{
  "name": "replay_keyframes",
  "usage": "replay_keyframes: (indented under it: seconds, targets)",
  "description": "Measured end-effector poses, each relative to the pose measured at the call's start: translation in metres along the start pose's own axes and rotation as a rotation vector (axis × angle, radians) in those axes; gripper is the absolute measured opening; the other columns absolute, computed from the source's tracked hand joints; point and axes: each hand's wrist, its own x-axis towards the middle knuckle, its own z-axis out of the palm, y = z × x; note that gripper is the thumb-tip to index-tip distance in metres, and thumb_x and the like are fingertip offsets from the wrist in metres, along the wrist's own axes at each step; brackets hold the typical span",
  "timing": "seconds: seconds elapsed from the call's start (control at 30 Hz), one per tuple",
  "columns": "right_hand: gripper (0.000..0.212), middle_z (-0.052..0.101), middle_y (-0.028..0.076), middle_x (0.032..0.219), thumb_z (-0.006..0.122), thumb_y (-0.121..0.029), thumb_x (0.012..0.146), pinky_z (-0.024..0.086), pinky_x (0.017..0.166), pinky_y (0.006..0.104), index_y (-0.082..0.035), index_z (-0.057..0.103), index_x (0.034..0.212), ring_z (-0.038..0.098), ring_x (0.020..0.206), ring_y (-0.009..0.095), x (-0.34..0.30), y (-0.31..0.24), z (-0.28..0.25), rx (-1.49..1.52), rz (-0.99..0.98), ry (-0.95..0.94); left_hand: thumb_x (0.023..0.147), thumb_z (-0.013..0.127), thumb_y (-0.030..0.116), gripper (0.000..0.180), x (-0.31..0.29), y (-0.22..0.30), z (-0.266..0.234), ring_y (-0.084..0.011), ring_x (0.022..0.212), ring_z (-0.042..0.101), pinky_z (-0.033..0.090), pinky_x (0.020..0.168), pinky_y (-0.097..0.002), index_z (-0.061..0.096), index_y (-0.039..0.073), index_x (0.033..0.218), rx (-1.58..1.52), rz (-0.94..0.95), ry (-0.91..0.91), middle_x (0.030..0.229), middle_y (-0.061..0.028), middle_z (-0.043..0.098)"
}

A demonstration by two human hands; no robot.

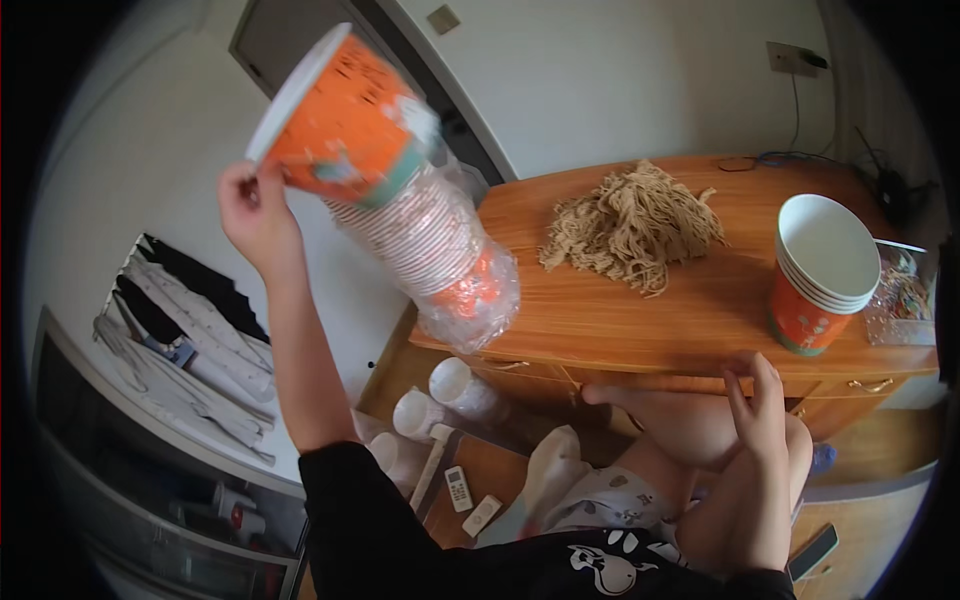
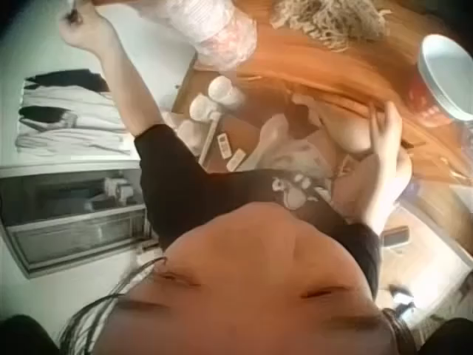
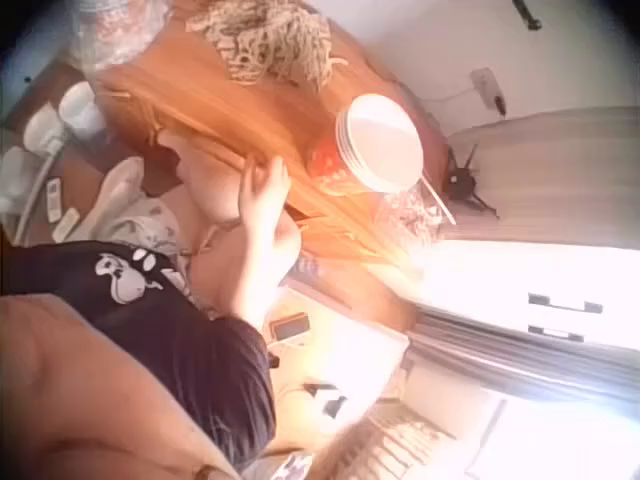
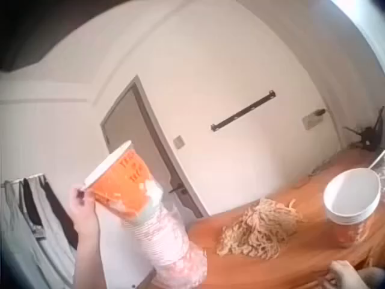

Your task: Assembling paper buckets by threading string handles through pre-drilled holes.

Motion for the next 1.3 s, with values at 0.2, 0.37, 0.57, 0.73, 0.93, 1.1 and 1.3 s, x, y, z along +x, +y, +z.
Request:
replay_keyframes:
  seconds: [0.2, 0.37, 0.57, 0.73, 0.93, 1.1, 1.3]
  targets:
    - [0.014, 0.068, 0.010, 0.088, 0.067, -0.003, 0.084, 0.043, 0.083, 0.0395, -0.003, 0.064, 0.098, 0.062, 0.087, 0.030, -0.003, -0.005, 0.001, -0.091, -0.102, -0.051, 0.097, 0.069, 0.027, 0.026, 0.105, -0.053, -0.008, -0.0052, 0.071, 0.046, 0.037, 0.063, -0.0203, 0.058, 0.004, 0.090, 0.011, -0.065, 0.121, 0.080, 0.0035, 0.054]
    - [0.011, 0.069, 0.009, 0.088, 0.067, -0.004, 0.084, 0.043, 0.084, 0.0396, -0.004, 0.064, 0.094, 0.062, 0.087, 0.030, -0.001, -0.005, -0.004, -0.070, -0.093, -0.075, 0.095, 0.069, 0.033, 0.033, 0.117, -0.107, -0.018, -0.0058, 0.073, 0.046, 0.040, 0.066, -0.0219, 0.060, 0.004, 0.084, 0.300, -0.198, -0.159, 0.078, 0.0040, 0.054]
    - [0.010, 0.068, 0.011, 0.090, 0.067, -0.003, 0.083, 0.043, 0.083, 0.0394, -0.004, 0.066, 0.092, 0.061, 0.087, 0.031, -0.002, -0.002, -0.006, -0.069, -0.117, -0.090, 0.097, 0.066, 0.036, 0.031, 0.076, -0.117, -0.024, -0.0057, 0.074, 0.046, 0.039, 0.069, -0.0213, 0.066, 0.005, 0.092, 0.305, -0.451, -0.454, 0.077, 0.0051, 0.055]
    - [0.010, 0.068, 0.011, 0.090, 0.067, -0.003, 0.082, 0.043, 0.083, 0.0397, -0.003, 0.065, 0.092, 0.060, 0.087, 0.031, -0.004, -0.005, -0.011, -0.060, -0.112, -0.102, 0.098, 0.064, 0.037, 0.031, 0.080, -0.103, -0.032, -0.0037, 0.069, 0.041, 0.033, 0.062, -0.0209, 0.066, 0.007, 0.091, 0.262, -0.478, -0.454, 0.075, 0.0069, 0.054]
    - [0.010, 0.067, 0.012, 0.089, 0.067, -0.003, 0.082, 0.043, 0.084, 0.0402, -0.003, 0.065, 0.092, 0.060, 0.087, 0.032, -0.005, -0.004, -0.011, -0.066, -0.102, -0.113, 0.100, 0.058, 0.042, 0.038, 0.092, -0.094, -0.040, -0.0053, 0.069, 0.044, 0.035, 0.061, -0.0231, 0.068, 0.006, 0.091, 0.390, -0.507, -0.617, 0.077, 0.0059, 0.056]
    - [0.009, 0.067, 0.012, 0.087, 0.067, -0.003, 0.082, 0.043, 0.085, 0.0404, -0.004, 0.065, 0.091, 0.061, 0.087, 0.032, -0.004, -0.005, -0.009, -0.074, -0.131, -0.104, 0.096, 0.051, 0.061, 0.065, 0.094, -0.107, -0.029, -0.0281, 0.112, 0.064, 0.044, 0.099, -0.0393, 0.072, 0.001, 0.108, 0.845, -0.356, -0.628, 0.112, -0.0141, 0.072]
    - [0.009, 0.067, 0.011, 0.086, 0.068, -0.003, 0.082, 0.043, 0.086, 0.0404, -0.004, 0.065, 0.090, 0.061, 0.086, 0.031, -0.006, -0.004, -0.009, -0.098, -0.126, -0.110, 0.087, 0.052, 0.075, 0.085, 0.080, -0.114, 0.015, -0.0279, 0.136, 0.048, 0.033, 0.113, -0.0407, 0.059, 0.007, 0.137, 0.511, -0.652, -0.546, 0.143, -0.0118, 0.057]
